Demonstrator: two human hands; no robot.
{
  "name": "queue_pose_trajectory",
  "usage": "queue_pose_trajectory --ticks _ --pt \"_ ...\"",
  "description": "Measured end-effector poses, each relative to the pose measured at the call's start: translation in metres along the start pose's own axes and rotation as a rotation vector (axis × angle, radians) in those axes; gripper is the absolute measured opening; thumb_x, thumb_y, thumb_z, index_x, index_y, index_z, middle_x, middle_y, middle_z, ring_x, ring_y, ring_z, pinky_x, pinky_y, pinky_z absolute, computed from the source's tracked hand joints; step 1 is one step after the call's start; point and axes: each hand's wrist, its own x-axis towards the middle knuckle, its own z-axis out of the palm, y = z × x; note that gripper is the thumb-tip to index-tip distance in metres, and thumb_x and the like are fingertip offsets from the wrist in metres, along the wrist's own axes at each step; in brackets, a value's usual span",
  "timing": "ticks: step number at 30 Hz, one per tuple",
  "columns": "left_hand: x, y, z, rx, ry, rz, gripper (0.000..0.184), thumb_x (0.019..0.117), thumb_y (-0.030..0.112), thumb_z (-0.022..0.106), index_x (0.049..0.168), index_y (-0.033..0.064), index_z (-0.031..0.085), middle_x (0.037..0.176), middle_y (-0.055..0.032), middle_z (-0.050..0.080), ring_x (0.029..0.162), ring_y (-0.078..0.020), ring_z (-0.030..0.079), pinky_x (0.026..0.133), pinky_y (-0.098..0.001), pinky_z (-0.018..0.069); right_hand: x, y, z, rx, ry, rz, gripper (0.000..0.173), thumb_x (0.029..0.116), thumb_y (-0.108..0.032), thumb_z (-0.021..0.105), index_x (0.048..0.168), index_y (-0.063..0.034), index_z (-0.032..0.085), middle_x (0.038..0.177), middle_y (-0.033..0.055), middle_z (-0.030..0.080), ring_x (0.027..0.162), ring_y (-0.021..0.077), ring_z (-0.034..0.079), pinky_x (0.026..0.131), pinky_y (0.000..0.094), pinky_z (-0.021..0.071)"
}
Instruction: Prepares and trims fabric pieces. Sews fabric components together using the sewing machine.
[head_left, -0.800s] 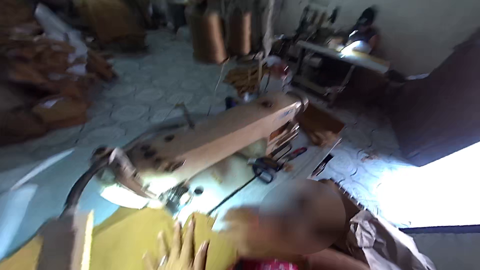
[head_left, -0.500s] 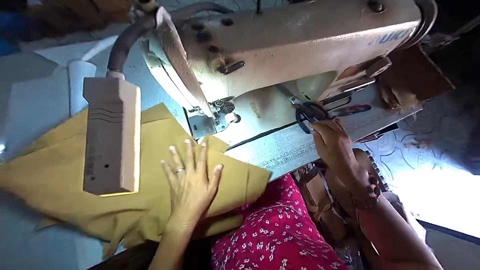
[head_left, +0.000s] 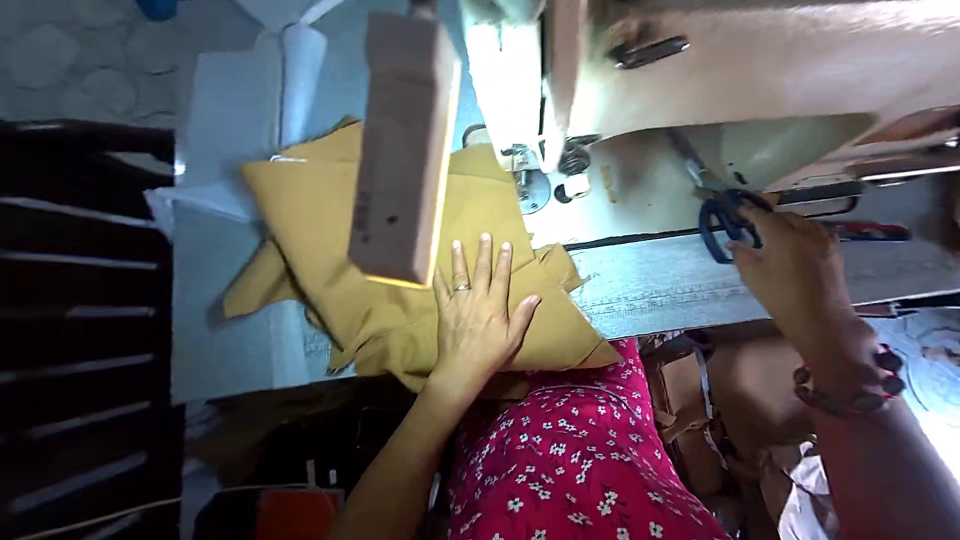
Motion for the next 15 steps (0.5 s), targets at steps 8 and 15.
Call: queue_pose_trajectory --ticks 8,15 --pt "-0.003 0.003 0.005 -0.019 0.094 0.168 0.056 0.1081 0.047 0.034 0.15 0.0151 0.054 0.161 -0.0122 0.042 0.151 -0.0461 0.03 0.115 -0.076 0.0159 0.003 0.016 -0.022 0.178 -0.108 -0.037 0.042 0.0933 -0.006 0.065 0.134 0.0027 0.058 0.106 0.0316 0.064 0.082 0.0475 0.062 0.069 0.0665 0.0466" --pt "0.003 0.02 0.007 -0.034 -0.015 0.095 0.064 0.1077 0.048 0.027 0.157 0.0103 0.043 0.165 -0.0148 0.035 0.152 -0.0483 0.026 0.112 -0.0796 0.0135 -0.108 0.004 0.033 1.529 -0.487 0.013 0.057 0.0905 -0.045 0.071 0.143 -0.0282 0.057 0.119 0.0014 0.073 0.092 0.0128 0.072 0.076 0.0279 0.061"
